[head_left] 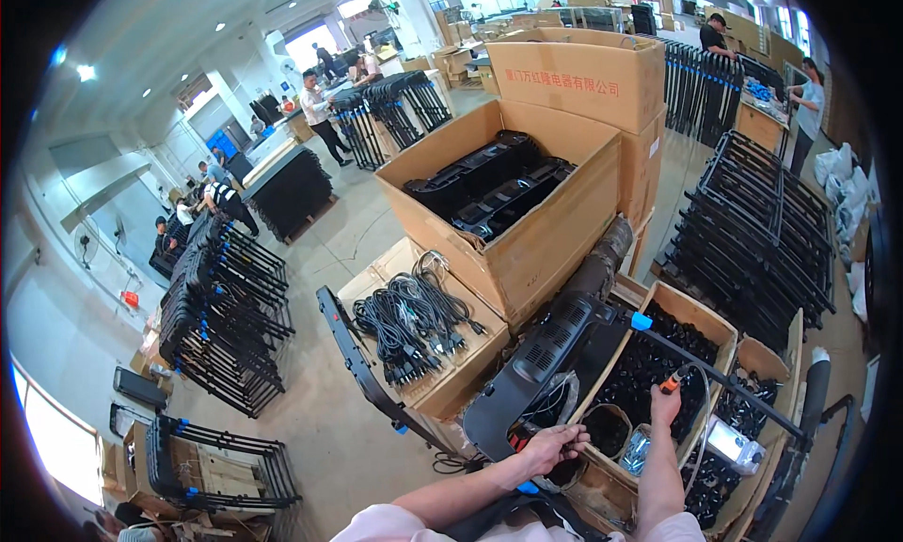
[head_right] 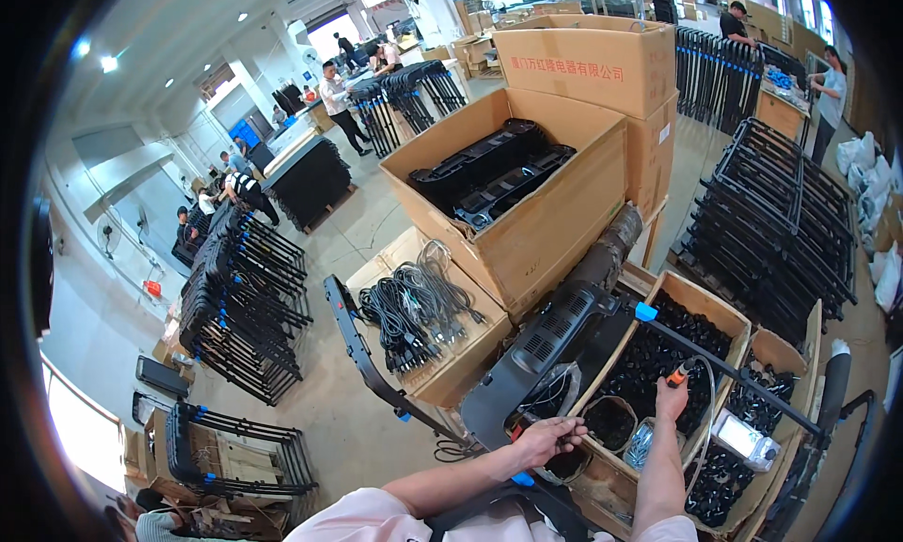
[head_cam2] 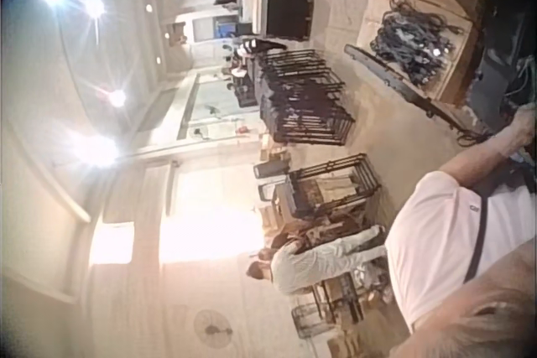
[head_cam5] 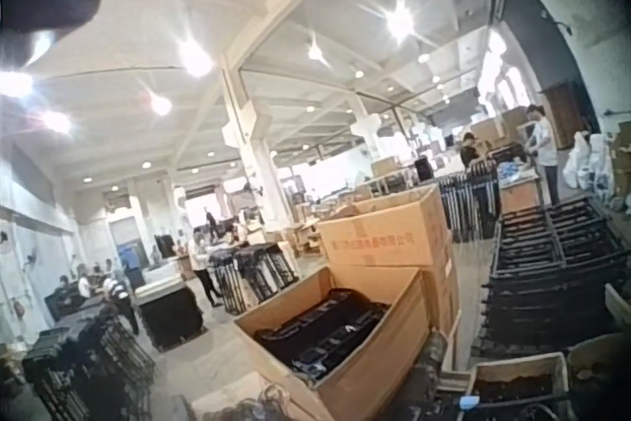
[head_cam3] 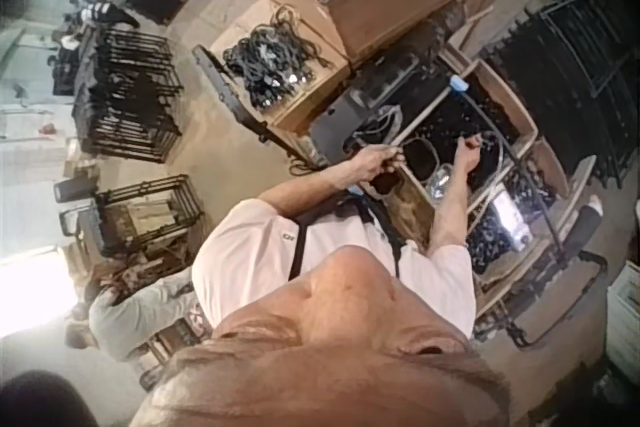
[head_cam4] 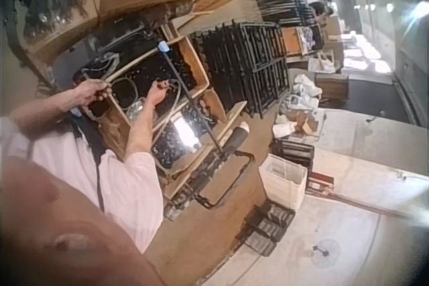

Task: The person assembles a black electronic device on a workbench. They attach a metal frame, connect a power cord, and use a power drill to secure screws into the device's casing. The person handles various components including cables, screws, and the device itself.

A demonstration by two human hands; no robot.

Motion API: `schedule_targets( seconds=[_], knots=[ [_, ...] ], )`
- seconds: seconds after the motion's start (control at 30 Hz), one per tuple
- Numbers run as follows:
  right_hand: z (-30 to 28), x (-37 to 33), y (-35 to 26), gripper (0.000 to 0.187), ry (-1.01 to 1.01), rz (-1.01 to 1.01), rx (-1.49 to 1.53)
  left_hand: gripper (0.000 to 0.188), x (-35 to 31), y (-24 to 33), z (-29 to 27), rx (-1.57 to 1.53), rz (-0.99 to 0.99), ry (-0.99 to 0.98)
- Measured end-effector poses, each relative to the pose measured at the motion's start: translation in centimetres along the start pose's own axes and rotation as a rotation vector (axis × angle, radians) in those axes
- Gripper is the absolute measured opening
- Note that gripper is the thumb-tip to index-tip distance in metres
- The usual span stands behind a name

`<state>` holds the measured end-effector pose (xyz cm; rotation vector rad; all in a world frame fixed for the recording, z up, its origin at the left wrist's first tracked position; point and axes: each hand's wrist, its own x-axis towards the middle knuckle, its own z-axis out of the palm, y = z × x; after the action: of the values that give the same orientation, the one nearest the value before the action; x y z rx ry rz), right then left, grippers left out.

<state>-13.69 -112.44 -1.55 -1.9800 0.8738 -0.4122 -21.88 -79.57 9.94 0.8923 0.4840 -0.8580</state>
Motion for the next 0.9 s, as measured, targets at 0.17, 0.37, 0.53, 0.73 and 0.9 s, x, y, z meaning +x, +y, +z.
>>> schedule_targets(
  seconds=[0.17,0.37,0.53,0.73,0.9],
  knots=[
    [-3.3,-1.2,-1.5,0.043,0.003,-0.14,0.161,0.022,1.6,1.9,0.8,-0.046,0.013,-0.095],
    [-9.5,-12.3,-18.5,0.047,-0.205,-0.181,0.538,0.028,4.0,5.8,1.3,-0.133,-0.067,-0.048],
    [-7.8,-16.2,-24.0,0.057,-0.341,-0.261,0.634,0.026,6.2,8.7,2.5,-0.321,-0.018,-0.143],
    [-4.0,-17.1,-26.7,0.057,-0.356,-0.255,0.672,0.02,5.9,12.5,1.6,-0.51,-0.012,-0.133],
    [-2.2,-16.5,-28.5,0.058,-0.391,-0.248,0.616,0.021,6.2,14.3,-0.5,-0.538,-0.047,-0.204]
  ],
)
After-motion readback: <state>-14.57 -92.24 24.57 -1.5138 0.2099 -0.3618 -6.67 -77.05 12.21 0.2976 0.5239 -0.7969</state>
